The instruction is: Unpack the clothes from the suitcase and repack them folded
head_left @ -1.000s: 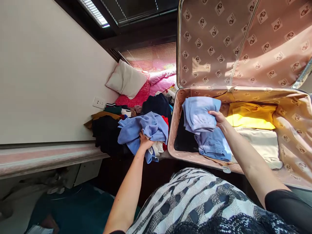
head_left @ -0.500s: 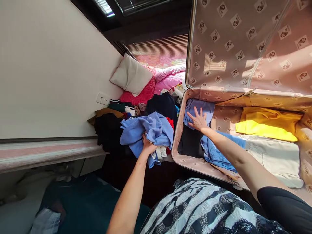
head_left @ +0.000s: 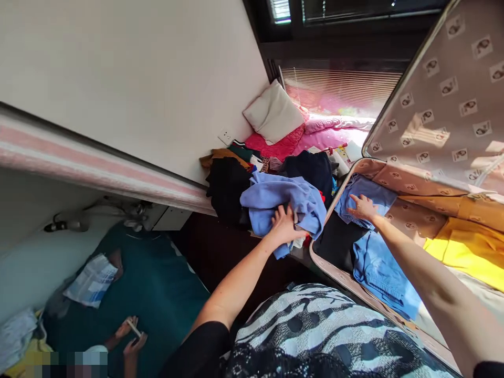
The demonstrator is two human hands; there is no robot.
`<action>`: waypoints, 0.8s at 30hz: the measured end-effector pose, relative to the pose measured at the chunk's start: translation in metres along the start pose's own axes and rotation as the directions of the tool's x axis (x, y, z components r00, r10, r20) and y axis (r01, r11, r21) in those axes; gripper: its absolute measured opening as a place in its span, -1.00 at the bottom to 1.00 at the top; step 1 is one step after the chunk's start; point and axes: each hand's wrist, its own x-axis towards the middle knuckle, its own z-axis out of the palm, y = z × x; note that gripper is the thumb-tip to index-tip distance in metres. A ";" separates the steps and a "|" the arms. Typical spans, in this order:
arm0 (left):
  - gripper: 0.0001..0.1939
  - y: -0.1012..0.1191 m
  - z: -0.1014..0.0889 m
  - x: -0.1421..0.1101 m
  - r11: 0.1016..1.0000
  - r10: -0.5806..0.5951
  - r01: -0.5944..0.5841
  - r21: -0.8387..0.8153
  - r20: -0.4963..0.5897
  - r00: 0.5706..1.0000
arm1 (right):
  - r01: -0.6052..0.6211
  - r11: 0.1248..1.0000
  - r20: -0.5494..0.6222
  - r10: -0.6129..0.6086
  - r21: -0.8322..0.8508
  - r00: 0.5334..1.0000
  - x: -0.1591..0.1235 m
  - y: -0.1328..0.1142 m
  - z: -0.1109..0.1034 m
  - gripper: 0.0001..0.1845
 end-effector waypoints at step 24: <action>-0.40 -0.137 0.010 -0.018 0.965 0.262 -0.240 0.105 -0.363 0.894 | 0.238 0.955 0.059 -0.231 -0.180 0.971 -0.039 -0.239 -0.018 -0.58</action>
